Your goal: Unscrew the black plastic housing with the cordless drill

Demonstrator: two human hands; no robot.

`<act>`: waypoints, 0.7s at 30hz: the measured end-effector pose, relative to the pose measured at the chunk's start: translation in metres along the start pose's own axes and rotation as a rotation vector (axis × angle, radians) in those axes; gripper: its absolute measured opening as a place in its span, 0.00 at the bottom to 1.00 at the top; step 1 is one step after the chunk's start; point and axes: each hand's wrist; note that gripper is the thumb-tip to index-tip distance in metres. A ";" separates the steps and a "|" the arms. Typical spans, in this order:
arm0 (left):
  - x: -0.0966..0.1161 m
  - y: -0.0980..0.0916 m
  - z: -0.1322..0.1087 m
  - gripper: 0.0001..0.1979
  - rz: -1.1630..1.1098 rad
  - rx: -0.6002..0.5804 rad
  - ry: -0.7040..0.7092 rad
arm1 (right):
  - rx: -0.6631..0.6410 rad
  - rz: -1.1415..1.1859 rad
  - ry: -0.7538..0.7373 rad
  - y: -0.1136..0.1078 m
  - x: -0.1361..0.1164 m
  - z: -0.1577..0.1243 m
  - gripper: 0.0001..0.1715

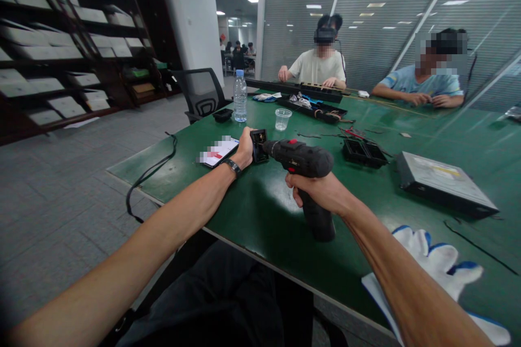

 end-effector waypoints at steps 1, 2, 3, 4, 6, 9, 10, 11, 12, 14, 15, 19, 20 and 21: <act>0.000 0.000 -0.001 0.16 0.035 0.018 0.020 | 0.003 -0.007 0.000 0.000 0.000 0.000 0.15; 0.001 0.000 -0.001 0.16 0.064 0.032 0.038 | 0.004 -0.014 -0.001 0.000 0.000 0.000 0.15; 0.001 0.001 -0.002 0.16 0.085 0.041 0.053 | 0.002 -0.021 -0.002 -0.001 0.000 0.000 0.14; 0.001 0.001 -0.002 0.16 0.092 0.045 0.060 | -0.002 -0.027 -0.004 -0.001 0.000 0.000 0.14; 0.002 0.001 -0.002 0.16 0.102 0.053 0.059 | -0.012 -0.032 -0.004 -0.001 -0.001 0.000 0.14; 0.002 0.001 -0.002 0.16 0.114 0.059 0.054 | -0.015 -0.021 -0.002 -0.001 -0.001 0.000 0.14; 0.001 0.001 -0.001 0.16 0.114 0.057 0.057 | -0.015 -0.019 -0.002 -0.001 0.000 0.000 0.14; 0.001 0.001 -0.001 0.16 0.113 0.056 0.061 | -0.015 -0.021 -0.003 -0.001 0.000 0.001 0.14; 0.001 0.001 0.000 0.16 0.109 0.055 0.066 | -0.016 -0.025 -0.005 -0.001 0.001 0.001 0.14; 0.001 0.001 0.000 0.16 0.098 0.052 0.077 | -0.016 -0.039 -0.005 -0.002 0.001 0.001 0.13; 0.001 0.001 0.000 0.16 0.093 0.052 0.080 | -0.017 -0.047 -0.004 -0.003 0.001 0.001 0.13; 0.002 0.001 -0.001 0.16 0.093 0.055 0.077 | -0.015 -0.066 -0.002 -0.002 0.000 0.001 0.14; 0.002 0.001 -0.002 0.16 0.098 0.056 0.070 | -0.015 -0.066 -0.005 -0.001 -0.001 0.001 0.14; 0.003 0.001 -0.003 0.16 0.100 0.057 0.064 | -0.015 -0.065 -0.007 -0.001 -0.001 0.001 0.14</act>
Point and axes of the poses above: each hand's wrist, its own z-axis towards the middle knuckle, its own y-axis out of the palm, x = y × z, and after that the axes turned 13 degrees about z, right-handed
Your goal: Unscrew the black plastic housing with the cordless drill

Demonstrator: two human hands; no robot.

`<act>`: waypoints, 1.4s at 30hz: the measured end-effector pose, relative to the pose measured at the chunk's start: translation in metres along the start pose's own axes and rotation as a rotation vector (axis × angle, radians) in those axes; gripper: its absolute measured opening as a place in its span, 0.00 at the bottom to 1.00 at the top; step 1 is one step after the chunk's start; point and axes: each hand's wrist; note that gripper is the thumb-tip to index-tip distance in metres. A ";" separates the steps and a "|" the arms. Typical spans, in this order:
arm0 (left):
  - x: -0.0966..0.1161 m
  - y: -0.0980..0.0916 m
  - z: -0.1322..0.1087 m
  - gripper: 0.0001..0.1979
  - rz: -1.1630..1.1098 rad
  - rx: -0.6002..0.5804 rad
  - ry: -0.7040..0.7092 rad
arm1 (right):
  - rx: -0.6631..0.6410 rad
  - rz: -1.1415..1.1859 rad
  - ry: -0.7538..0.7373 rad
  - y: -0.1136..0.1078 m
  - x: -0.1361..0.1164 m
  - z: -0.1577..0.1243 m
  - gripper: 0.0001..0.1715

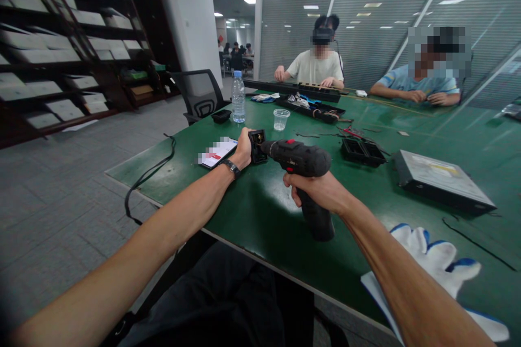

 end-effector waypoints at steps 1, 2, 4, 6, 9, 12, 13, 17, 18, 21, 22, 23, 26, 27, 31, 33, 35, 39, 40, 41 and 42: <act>0.000 0.000 -0.001 0.16 0.000 0.002 -0.005 | 0.000 0.001 -0.001 0.000 0.000 0.000 0.15; 0.001 0.000 -0.001 0.16 -0.002 0.007 -0.009 | -0.001 0.002 0.002 0.001 -0.001 0.000 0.15; 0.001 0.001 -0.002 0.15 -0.002 0.017 -0.009 | 0.002 0.007 0.014 0.001 -0.001 0.000 0.14; 0.001 0.001 -0.002 0.15 0.006 0.018 -0.003 | 0.009 0.009 0.021 0.002 -0.001 0.000 0.14; 0.000 0.000 0.000 0.15 0.008 0.006 -0.010 | 0.017 0.023 0.016 0.002 -0.002 -0.001 0.13; -0.001 -0.001 0.002 0.15 -0.007 -0.012 -0.031 | 0.014 0.052 0.015 0.003 -0.002 -0.002 0.13; -0.002 -0.001 0.003 0.15 -0.012 -0.015 -0.035 | 0.013 0.055 0.011 0.003 -0.002 -0.002 0.13; -0.002 -0.001 0.004 0.14 -0.027 -0.017 -0.047 | 0.009 0.055 -0.004 0.002 0.000 -0.002 0.13; -0.002 -0.001 0.003 0.14 -0.026 -0.016 -0.048 | 0.007 0.057 -0.002 0.001 0.000 -0.001 0.13; 0.000 -0.001 0.000 0.14 -0.012 -0.001 -0.041 | -0.003 0.063 0.010 -0.001 0.002 -0.001 0.13; 0.001 -0.001 -0.001 0.14 -0.008 0.002 -0.037 | -0.006 0.064 0.012 -0.001 0.002 -0.001 0.13; 0.001 -0.001 -0.001 0.15 -0.005 0.004 -0.036 | -0.006 0.063 0.012 -0.001 0.001 -0.001 0.12; 0.002 -0.001 -0.002 0.15 -0.016 -0.011 -0.042 | 0.002 0.054 0.007 0.001 -0.001 -0.002 0.13; 0.002 -0.001 -0.002 0.15 -0.023 -0.016 -0.043 | 0.002 0.055 0.006 0.001 -0.002 -0.002 0.13; 0.001 -0.001 -0.001 0.15 -0.020 -0.021 -0.044 | -0.008 0.078 0.017 0.002 -0.001 -0.001 0.13; 0.002 0.000 -0.002 0.15 -0.004 -0.004 -0.036 | -0.008 0.077 0.019 0.001 0.001 0.000 0.13; 0.003 0.000 -0.003 0.15 0.002 0.005 -0.029 | -0.004 0.074 0.008 0.000 0.003 0.000 0.12; 0.003 0.000 -0.004 0.15 -0.013 -0.006 -0.032 | -0.004 0.084 -0.005 0.000 0.004 0.000 0.11; 0.003 0.000 -0.004 0.15 -0.012 -0.014 -0.036 | -0.004 0.084 0.000 0.000 0.003 0.000 0.11; 0.003 0.000 -0.004 0.16 -0.009 -0.022 -0.038 | -0.002 0.082 0.007 0.000 0.003 0.000 0.11; 0.002 0.000 -0.004 0.16 -0.007 -0.030 -0.041 | 0.001 0.080 0.012 0.001 0.002 0.000 0.12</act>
Point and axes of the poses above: each hand's wrist, its own z-axis towards the middle knuckle, its own y-axis out of the palm, x = y × z, and after that the axes turned 13 degrees about z, right-handed
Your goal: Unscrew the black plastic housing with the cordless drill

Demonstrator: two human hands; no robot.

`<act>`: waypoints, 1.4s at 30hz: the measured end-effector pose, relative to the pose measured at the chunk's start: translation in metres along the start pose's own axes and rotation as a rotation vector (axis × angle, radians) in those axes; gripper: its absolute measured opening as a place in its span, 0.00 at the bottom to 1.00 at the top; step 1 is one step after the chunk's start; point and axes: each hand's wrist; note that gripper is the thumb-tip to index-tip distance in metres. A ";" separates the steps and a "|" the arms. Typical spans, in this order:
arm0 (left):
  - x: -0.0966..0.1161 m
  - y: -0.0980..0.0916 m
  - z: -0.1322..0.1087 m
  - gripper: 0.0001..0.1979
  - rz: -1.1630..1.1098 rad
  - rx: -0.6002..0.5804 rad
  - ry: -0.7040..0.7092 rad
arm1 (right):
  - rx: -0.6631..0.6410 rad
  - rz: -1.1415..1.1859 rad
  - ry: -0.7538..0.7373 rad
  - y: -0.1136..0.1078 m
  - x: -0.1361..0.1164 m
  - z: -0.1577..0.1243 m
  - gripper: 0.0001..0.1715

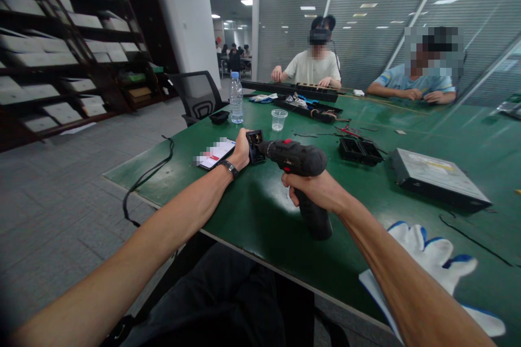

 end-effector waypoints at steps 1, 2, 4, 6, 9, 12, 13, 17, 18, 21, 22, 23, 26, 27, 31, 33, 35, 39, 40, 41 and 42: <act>0.000 0.000 0.000 0.16 -0.001 -0.006 -0.004 | 0.005 -0.001 0.003 0.000 0.000 0.000 0.12; -0.001 -0.001 0.001 0.16 -0.007 -0.007 -0.007 | 0.007 0.000 0.004 0.000 -0.001 0.000 0.12; -0.001 -0.001 0.002 0.16 -0.021 -0.003 -0.012 | 0.007 0.001 0.002 0.000 0.000 0.000 0.12; -0.002 -0.002 0.002 0.16 -0.022 0.000 -0.017 | 0.001 0.000 0.000 0.000 0.000 -0.001 0.12; -0.001 -0.001 0.002 0.15 -0.029 0.002 -0.015 | -0.008 0.002 -0.001 0.000 0.000 -0.001 0.13; -0.002 -0.001 0.003 0.15 -0.040 0.006 -0.011 | -0.002 -0.004 0.001 0.001 -0.002 -0.001 0.13; -0.002 -0.001 0.003 0.15 -0.038 0.006 -0.009 | 0.002 -0.008 0.004 0.001 -0.002 -0.002 0.13; -0.002 0.000 0.003 0.15 -0.020 0.007 0.013 | -0.002 -0.019 0.001 0.001 -0.003 -0.002 0.13; -0.002 0.000 0.003 0.15 -0.018 0.008 0.014 | -0.004 -0.020 -0.002 0.001 -0.003 -0.002 0.12; -0.002 0.000 0.004 0.16 -0.026 0.006 -0.002 | -0.001 -0.017 -0.010 0.001 -0.003 -0.001 0.13; -0.002 -0.001 0.004 0.16 -0.032 0.006 -0.006 | 0.002 -0.014 -0.010 0.001 -0.003 -0.001 0.13; -0.002 -0.001 0.004 0.16 -0.035 0.004 -0.005 | 0.004 -0.013 -0.010 0.001 -0.002 -0.001 0.13; -0.003 -0.001 0.005 0.17 -0.019 -0.006 0.008 | -0.003 -0.015 -0.012 0.000 -0.002 -0.001 0.13; -0.003 -0.001 0.005 0.17 -0.010 -0.010 0.011 | -0.005 -0.018 -0.013 0.000 -0.001 -0.001 0.12; -0.003 -0.001 0.005 0.16 0.012 0.001 0.017 | 0.001 -0.029 -0.007 -0.001 -0.001 0.000 0.13; -0.003 -0.001 0.004 0.16 0.014 0.004 0.021 | -0.006 -0.023 -0.004 -0.001 -0.001 -0.001 0.13; -0.003 -0.001 0.004 0.16 0.014 -0.002 0.019 | -0.013 -0.020 -0.008 0.000 -0.002 -0.001 0.12; -0.003 -0.001 0.004 0.15 0.006 0.005 0.016 | 0.002 -0.016 -0.013 0.002 -0.003 -0.001 0.12; -0.002 -0.001 0.004 0.15 0.006 0.010 0.013 | 0.003 -0.015 -0.012 0.002 -0.003 -0.001 0.12; -0.002 -0.001 0.004 0.16 0.008 0.012 0.012 | 0.001 -0.018 -0.009 0.001 -0.003 -0.001 0.13; -0.002 -0.001 0.003 0.16 0.012 0.013 0.011 | 0.000 -0.019 -0.007 0.001 -0.003 -0.001 0.13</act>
Point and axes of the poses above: each hand's wrist, its own z-axis towards the middle knuckle, its own y-axis out of the palm, x = y × z, and after that the axes turned 13 degrees about z, right-handed
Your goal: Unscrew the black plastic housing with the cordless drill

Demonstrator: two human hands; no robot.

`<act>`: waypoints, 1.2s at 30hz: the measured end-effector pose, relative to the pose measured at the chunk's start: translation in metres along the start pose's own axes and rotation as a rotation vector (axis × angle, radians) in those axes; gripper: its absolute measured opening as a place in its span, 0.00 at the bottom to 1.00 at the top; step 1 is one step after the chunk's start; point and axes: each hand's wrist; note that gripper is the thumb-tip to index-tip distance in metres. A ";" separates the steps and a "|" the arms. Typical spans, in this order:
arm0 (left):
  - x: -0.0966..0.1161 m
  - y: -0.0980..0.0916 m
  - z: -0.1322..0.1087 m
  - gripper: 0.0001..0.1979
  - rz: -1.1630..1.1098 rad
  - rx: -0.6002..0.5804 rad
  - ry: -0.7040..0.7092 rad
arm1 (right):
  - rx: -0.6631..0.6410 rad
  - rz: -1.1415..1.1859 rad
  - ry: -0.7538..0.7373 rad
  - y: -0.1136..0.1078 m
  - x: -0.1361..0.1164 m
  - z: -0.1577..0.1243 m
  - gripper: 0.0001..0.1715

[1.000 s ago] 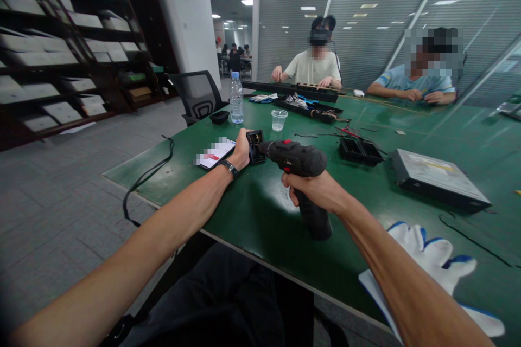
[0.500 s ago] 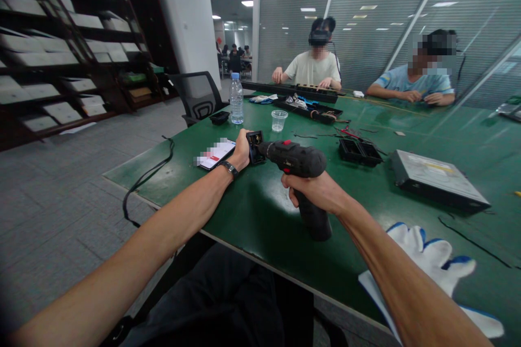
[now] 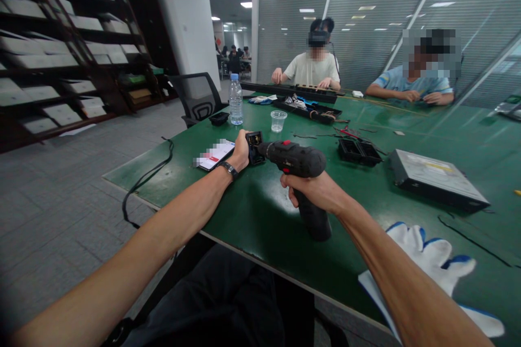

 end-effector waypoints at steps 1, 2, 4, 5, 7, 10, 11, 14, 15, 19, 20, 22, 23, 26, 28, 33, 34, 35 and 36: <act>0.000 0.000 0.000 0.16 0.005 -0.001 -0.003 | -0.001 -0.001 0.002 0.000 0.000 0.000 0.13; 0.000 0.000 0.000 0.16 0.009 -0.002 -0.003 | -0.001 -0.001 0.005 -0.001 0.000 0.000 0.13; 0.000 0.000 0.000 0.16 0.009 -0.001 -0.001 | -0.003 0.001 0.007 -0.001 0.000 0.000 0.13; 0.000 0.000 0.000 0.16 0.005 -0.002 -0.002 | -0.005 0.001 0.006 -0.001 0.000 0.000 0.12; -0.001 0.000 0.001 0.16 -0.007 -0.005 -0.006 | 0.000 -0.006 0.005 -0.001 0.000 0.000 0.12; -0.001 0.000 0.003 0.15 -0.040 0.002 -0.019 | 0.006 -0.012 0.007 -0.001 0.002 0.000 0.12; -0.001 0.000 0.003 0.15 -0.052 0.005 -0.022 | 0.006 -0.008 0.010 -0.001 0.003 0.001 0.12; -0.001 0.000 0.004 0.15 -0.060 0.003 -0.019 | -0.003 0.001 0.013 -0.002 0.004 0.001 0.13; -0.001 0.000 0.004 0.16 -0.056 0.004 -0.018 | -0.004 0.000 0.012 -0.002 0.004 0.001 0.13; -0.001 0.000 0.003 0.15 -0.063 0.006 -0.022 | -0.009 -0.014 0.008 -0.003 0.005 0.002 0.12; -0.001 0.000 0.003 0.15 -0.066 0.005 -0.021 | -0.009 -0.018 0.005 -0.003 0.005 0.002 0.12; 0.000 0.000 0.002 0.15 -0.058 0.002 -0.012 | -0.011 -0.020 -0.002 -0.003 0.005 0.002 0.11; 0.000 0.000 0.002 0.15 -0.050 -0.001 -0.007 | -0.011 -0.018 -0.004 -0.003 0.005 0.002 0.11; -0.001 0.000 0.003 0.15 -0.024 -0.013 0.003 | -0.009 -0.018 -0.006 -0.002 0.004 0.001 0.12; -0.001 0.000 0.003 0.15 -0.016 -0.010 0.005 | -0.002 -0.034 -0.009 0.000 0.002 0.001 0.12; -0.001 -0.001 0.003 0.16 -0.023 0.003 -0.003 | -0.005 -0.044 -0.003 0.001 0.000 0.001 0.13; -0.001 -0.001 0.003 0.15 -0.026 0.009 -0.010 | -0.008 -0.040 -0.001 0.001 0.000 0.001 0.13; -0.001 -0.001 0.004 0.15 -0.033 0.014 -0.014 | -0.008 -0.036 0.001 0.001 0.000 0.001 0.13; -0.002 -0.001 0.004 0.15 -0.041 0.017 -0.014 | -0.006 -0.035 0.000 0.001 0.000 0.001 0.13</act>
Point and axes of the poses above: each hand's wrist, its own z-axis towards the middle knuckle, its own y-axis out of the palm, x = y × z, and after that the axes turned 13 degrees about z, right-handed
